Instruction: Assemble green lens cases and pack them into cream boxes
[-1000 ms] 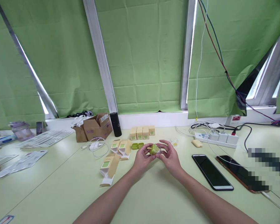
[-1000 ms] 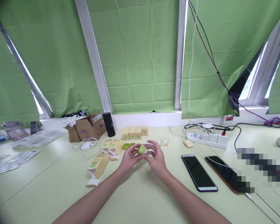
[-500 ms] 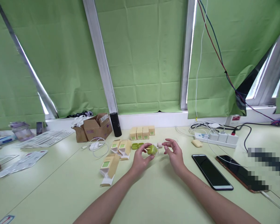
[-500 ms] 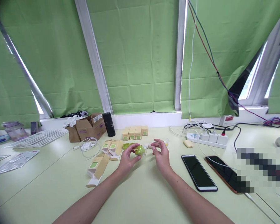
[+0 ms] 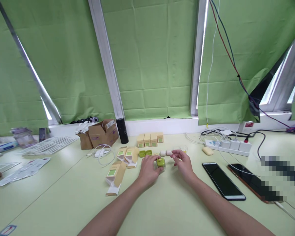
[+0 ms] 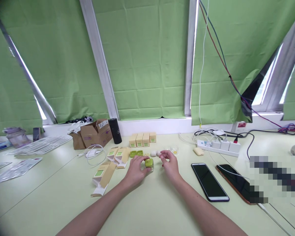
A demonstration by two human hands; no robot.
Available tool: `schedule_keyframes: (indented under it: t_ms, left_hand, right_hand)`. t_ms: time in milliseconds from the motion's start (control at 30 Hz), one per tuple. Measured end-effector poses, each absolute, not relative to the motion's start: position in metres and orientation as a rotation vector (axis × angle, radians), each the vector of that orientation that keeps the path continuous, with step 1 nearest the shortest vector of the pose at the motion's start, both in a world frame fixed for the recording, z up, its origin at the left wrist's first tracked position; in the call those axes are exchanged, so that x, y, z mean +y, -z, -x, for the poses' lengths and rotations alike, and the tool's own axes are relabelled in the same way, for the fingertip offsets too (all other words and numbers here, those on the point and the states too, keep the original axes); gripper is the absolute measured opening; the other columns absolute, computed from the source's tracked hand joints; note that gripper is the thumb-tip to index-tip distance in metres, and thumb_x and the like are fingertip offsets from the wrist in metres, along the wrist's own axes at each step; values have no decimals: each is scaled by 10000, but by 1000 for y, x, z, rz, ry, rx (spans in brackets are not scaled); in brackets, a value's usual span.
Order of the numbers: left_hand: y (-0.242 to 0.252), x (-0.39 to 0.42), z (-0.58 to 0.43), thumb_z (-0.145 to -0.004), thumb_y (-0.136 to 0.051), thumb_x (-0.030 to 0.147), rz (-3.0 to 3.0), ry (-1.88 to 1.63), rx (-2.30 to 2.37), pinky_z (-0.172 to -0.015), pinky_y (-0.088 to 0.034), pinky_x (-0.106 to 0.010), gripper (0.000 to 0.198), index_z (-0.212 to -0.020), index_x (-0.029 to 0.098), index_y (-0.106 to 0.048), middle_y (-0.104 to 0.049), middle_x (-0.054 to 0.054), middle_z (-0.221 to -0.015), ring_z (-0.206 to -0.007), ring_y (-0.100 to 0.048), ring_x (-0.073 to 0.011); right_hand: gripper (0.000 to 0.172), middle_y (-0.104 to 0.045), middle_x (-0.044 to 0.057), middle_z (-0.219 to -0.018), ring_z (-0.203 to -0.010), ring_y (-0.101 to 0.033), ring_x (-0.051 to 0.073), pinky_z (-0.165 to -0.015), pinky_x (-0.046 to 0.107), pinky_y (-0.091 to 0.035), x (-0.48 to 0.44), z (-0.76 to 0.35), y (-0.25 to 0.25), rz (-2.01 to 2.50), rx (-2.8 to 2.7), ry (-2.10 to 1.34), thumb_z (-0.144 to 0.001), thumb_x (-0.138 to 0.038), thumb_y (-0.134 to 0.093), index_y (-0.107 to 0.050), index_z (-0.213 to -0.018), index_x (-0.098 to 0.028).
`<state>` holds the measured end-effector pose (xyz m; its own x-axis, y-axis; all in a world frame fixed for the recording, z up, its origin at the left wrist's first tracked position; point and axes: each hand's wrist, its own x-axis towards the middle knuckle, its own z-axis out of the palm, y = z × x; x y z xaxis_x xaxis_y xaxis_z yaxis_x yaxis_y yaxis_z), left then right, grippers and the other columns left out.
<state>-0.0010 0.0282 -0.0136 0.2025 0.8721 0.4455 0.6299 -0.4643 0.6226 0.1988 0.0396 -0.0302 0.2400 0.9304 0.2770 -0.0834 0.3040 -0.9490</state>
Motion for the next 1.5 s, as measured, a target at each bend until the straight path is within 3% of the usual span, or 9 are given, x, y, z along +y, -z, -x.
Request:
schedule_keyframes:
  t_ms: [400, 633, 833, 933, 1067, 1167, 1300, 1500]
  left_hand:
    - [15, 24, -4, -696, -782, 228, -2319, -992, 1503, -930, -391, -465, 374, -1063, 263, -722, -750, -95, -1081, -1055, -576, -354]
    - [7, 21, -2, -695, -768, 251, -2396, -992, 1553, -1001, -388, -484, 658, -1333, 249, -605, -634, -156, -1285, -1202, -526, -390]
    - [-33, 14, 22, -829, -674, 310, -2666, -868, 1710, -1048, -393, -499, 620, -1426, 226, -531, -557, -197, -1386, -1277, -511, -403]
    - [-49, 6, 50, -873, -646, 344, -2765, -598, 1981, -1099, -347, -536, 589, -1433, 211, -524, -537, -212, -1428, -1330, -484, -420]
    - [-62, -4, 92, -930, -593, 426, -2526, -23, 2402, -1010, -414, -518, 587, -1460, 190, -500, -577, -231, -1360, -1213, -587, -423]
    - [-64, -9, 114, -946, -561, 449, -2401, 186, 2508, -976, -441, -531, 647, -1517, 177, -423, -582, -245, -1322, -1120, -657, -418]
    - [-57, -13, 122, -956, -514, 404, -2210, 191, 2485, -809, -535, -471, 647, -1546, 213, -332, -559, -228, -1321, -992, -718, -370]
    - [-60, -26, 107, -908, -548, 257, -2220, 245, 2501, -774, -559, -477, 625, -1501, 150, -382, -539, -235, -1298, -975, -731, -375]
  right_hand:
    - [325, -739, 83, -822, -841, -665, 275, -545, 307, -494, 42, -200, 34, 1050, -1094, -901, -699, -472, -789, -727, -880, -208]
    - [302, -742, 88, -837, -822, -656, 266, -551, 311, -499, 43, -201, 36, 1056, -1089, -899, -699, -464, -771, -732, -853, -207]
    - [288, -746, 89, -861, -848, -657, 262, -564, 302, -506, 44, -203, 39, 1094, -1098, -896, -722, -438, -738, -729, -888, -202]
    - [294, -747, 91, -874, -858, -663, 262, -570, 297, -509, 44, -203, 39, 1112, -1115, -901, -722, -437, -718, -721, -894, -198]
    - [298, -745, 91, -860, -850, -664, 262, -560, 291, -504, 44, -202, 38, 1113, -1112, -885, -717, -446, -711, -716, -884, -200]
    - [301, -744, 92, -851, -853, -667, 268, -552, 292, -503, 44, -200, 39, 1113, -1106, -875, -718, -459, -713, -717, -878, -204]
    - [288, -748, 91, -856, -843, -669, 265, -545, 294, -506, 44, -199, 39, 1115, -1105, -866, -725, -450, -705, -718, -877, -206]
    - [301, -745, 93, -840, -845, -670, 273, -531, 296, -506, 45, -201, 39, 1106, -1114, -857, -722, -462, -712, -716, -872, -201]
